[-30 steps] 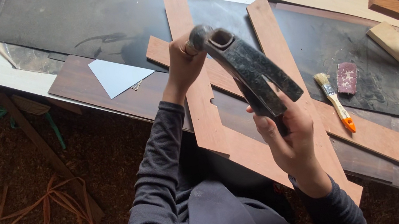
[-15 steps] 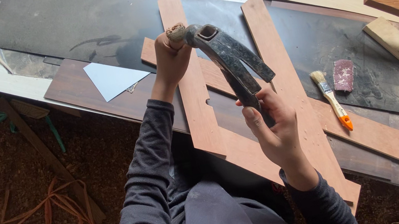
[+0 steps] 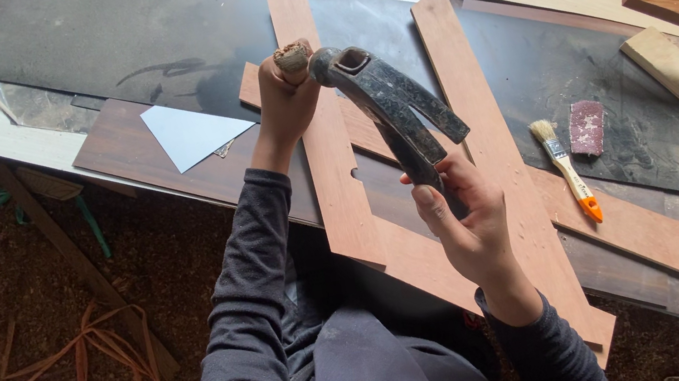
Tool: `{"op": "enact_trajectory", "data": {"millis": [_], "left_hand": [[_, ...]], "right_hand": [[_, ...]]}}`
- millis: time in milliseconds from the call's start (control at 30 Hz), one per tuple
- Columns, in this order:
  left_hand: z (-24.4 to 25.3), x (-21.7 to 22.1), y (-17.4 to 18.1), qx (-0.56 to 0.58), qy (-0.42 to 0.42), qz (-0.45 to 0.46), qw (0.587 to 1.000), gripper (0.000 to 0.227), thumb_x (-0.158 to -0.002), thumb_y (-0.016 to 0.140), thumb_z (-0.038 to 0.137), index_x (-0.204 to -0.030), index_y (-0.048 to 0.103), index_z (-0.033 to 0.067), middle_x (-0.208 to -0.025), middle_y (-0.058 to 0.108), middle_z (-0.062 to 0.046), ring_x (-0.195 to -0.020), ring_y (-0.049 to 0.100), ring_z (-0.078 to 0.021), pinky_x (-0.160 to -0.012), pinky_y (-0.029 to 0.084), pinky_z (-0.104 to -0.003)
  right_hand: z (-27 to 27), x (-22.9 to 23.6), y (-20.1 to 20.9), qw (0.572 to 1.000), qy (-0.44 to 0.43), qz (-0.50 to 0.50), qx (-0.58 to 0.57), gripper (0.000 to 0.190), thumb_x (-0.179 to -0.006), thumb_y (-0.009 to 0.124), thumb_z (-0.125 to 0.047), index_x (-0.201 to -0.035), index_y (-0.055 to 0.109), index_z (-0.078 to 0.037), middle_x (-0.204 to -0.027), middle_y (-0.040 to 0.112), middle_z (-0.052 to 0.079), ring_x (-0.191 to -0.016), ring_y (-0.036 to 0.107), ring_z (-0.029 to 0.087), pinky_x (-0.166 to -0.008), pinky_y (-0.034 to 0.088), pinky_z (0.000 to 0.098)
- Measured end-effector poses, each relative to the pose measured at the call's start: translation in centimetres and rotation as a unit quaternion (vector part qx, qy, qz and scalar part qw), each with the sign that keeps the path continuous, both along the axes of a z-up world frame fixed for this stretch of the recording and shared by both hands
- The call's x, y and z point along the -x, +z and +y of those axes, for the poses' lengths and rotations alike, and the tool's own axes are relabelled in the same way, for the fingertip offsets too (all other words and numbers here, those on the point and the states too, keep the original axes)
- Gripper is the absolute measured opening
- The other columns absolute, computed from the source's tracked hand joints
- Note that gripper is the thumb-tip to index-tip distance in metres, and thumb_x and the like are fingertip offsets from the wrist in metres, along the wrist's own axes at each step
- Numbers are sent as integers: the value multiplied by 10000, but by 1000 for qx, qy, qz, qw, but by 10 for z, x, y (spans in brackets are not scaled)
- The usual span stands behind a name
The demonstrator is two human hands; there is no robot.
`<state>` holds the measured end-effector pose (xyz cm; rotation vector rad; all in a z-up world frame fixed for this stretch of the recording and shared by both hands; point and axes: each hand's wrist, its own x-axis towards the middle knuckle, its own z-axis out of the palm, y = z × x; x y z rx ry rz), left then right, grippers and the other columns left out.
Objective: The person brushes a wooden cross-shaped piece with a paintbrush, then uses a hammer to tap a chisel against the wood. The person then arranges multiple wooden pieces on the workbench.
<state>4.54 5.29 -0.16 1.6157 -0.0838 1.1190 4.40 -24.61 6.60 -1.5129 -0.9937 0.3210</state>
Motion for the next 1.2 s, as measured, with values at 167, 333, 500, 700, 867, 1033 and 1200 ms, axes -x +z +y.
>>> {"op": "enact_trajectory", "data": {"millis": [167, 333, 500, 700, 867, 1033, 1200], "left_hand": [[-4, -4, -3, -27, 38, -23, 999, 420, -991, 723, 83, -652, 481, 25, -621, 445, 41, -588, 370, -24, -533, 293, -246], [-5, -6, -4, -41, 42, -41, 997, 453, -985, 726, 74, -642, 435, 23, -623, 435, 26, -610, 366, -37, -553, 282, -251], [-6, 1, 1, -17, -10, -39, 999, 374, -989, 702, 76, -674, 509, 23, -679, 492, 12, -628, 422, -22, -562, 308, -235], [-7, 1, -2, -5, -1, -21, 1000, 365, -991, 692, 81, -683, 502, 35, -643, 484, 29, -603, 403, -22, -546, 322, -236], [-5, -3, -7, -13, 53, 3, 999, 426, -1000, 665, 59, -637, 443, 54, -584, 454, 50, -553, 393, -22, -513, 310, -240], [-4, -1, -2, -17, 42, -8, 999, 362, -976, 670, 36, -672, 474, 32, -613, 483, 33, -575, 432, -37, -530, 337, -254], [-11, -4, -7, -29, 36, -94, 995, 45, -900, 614, -5, -902, 598, -47, -778, 619, -38, -720, 572, -67, -632, 467, -295]], "right_hand": [[3, 0, -1, 1000, 0, 5, -2, 220, -1040, 636, -224, -1105, 648, -15, -693, 515, -79, -584, 434, -17, -530, 303, 159], [6, 1, 0, 1000, 4, 3, 9, 219, -1038, 641, -221, -1104, 645, -12, -694, 514, -79, -588, 428, -16, -532, 302, 159], [9, 4, 4, 999, 8, -27, 20, 217, -1046, 642, -211, -1112, 648, -4, -713, 510, -75, -634, 434, -6, -579, 326, 170], [15, 8, 13, 999, 7, -26, 21, 221, -1052, 631, -198, -1120, 653, 11, -731, 493, -50, -644, 422, 8, -581, 321, 183], [12, 15, 28, 995, 30, -23, -96, 249, -1086, 574, -225, -1191, 622, -4, -774, 539, -63, -630, 470, -2, -576, 375, 182], [23, 13, 37, 992, -30, -115, 49, 217, -1042, 599, -175, -1134, 691, 0, -712, 555, -21, -618, 495, 29, -562, 383, 206], [27, 11, 33, 977, -21, -210, 42, 185, -1045, 651, -162, -1121, 695, 1, -815, 622, 3, -730, 542, 62, -660, 436, 224]]}}
